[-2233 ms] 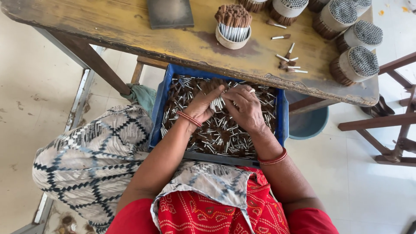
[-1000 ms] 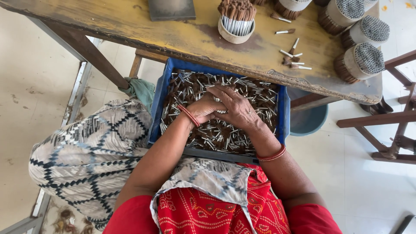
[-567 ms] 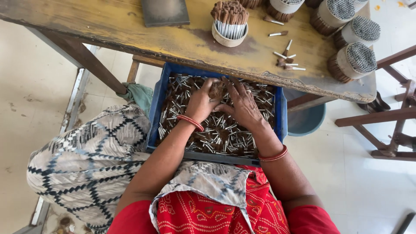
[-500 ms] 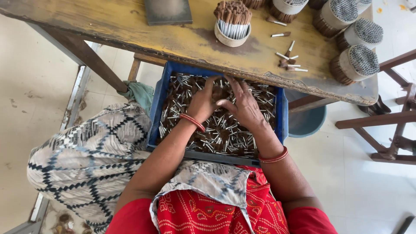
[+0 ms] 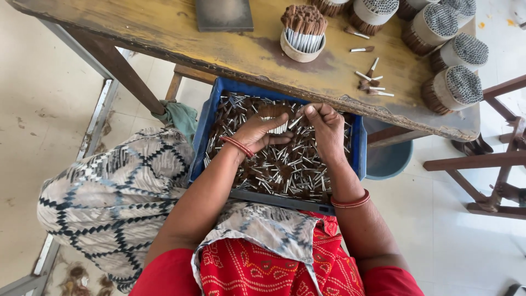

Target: The person sorts small white sticks into a container and applies a brown substance to a cylindrical brush by hand.

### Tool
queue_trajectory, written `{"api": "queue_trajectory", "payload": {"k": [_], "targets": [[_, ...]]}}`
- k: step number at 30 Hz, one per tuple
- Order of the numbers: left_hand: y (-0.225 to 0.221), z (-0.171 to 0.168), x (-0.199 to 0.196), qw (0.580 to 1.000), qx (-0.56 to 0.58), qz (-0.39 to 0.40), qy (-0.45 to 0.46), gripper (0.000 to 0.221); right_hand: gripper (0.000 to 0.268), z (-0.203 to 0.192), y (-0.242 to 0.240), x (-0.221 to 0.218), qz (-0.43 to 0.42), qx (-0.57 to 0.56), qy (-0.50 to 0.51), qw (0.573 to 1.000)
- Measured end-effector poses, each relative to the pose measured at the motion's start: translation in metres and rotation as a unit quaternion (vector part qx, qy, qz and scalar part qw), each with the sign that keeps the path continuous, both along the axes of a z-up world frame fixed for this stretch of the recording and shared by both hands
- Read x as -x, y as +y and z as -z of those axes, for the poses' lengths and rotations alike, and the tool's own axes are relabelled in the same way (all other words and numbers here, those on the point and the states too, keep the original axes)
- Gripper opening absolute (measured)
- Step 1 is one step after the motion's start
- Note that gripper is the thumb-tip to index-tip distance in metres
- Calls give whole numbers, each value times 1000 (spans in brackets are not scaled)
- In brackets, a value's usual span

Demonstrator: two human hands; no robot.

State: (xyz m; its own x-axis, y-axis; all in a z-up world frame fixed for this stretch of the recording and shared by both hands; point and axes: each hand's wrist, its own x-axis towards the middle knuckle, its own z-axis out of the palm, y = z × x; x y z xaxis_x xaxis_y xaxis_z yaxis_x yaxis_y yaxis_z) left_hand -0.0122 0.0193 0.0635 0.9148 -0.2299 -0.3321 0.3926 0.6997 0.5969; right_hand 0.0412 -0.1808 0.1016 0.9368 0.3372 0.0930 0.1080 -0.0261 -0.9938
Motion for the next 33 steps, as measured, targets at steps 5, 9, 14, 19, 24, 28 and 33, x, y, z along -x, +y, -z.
{"api": "queue_trajectory", "payload": {"k": [5,9,14,19,24,28,33], "targets": [[-6,5,-1,996,-15,43,-82,49,20,-13,11,15,-13,236,-202,950],[-8,31,-6,988,13,47,-143,54,105,-43,32,34,-80,343,-475,806],[-18,38,-5,982,-144,70,-102,61,96,-24,19,25,-198,319,-377,847],[-11,6,0,840,-453,-46,-297,64,107,-65,19,29,-153,302,-389,856],[-19,-36,8,828,-505,70,-233,95,46,-39,16,28,-104,339,-383,853],[-21,-27,4,816,-438,5,-378,138,26,-45,7,12,-86,266,-395,875],[-3,-95,14,793,-534,229,-184,62,34,-62,-10,-44,-16,119,-126,985]]}}
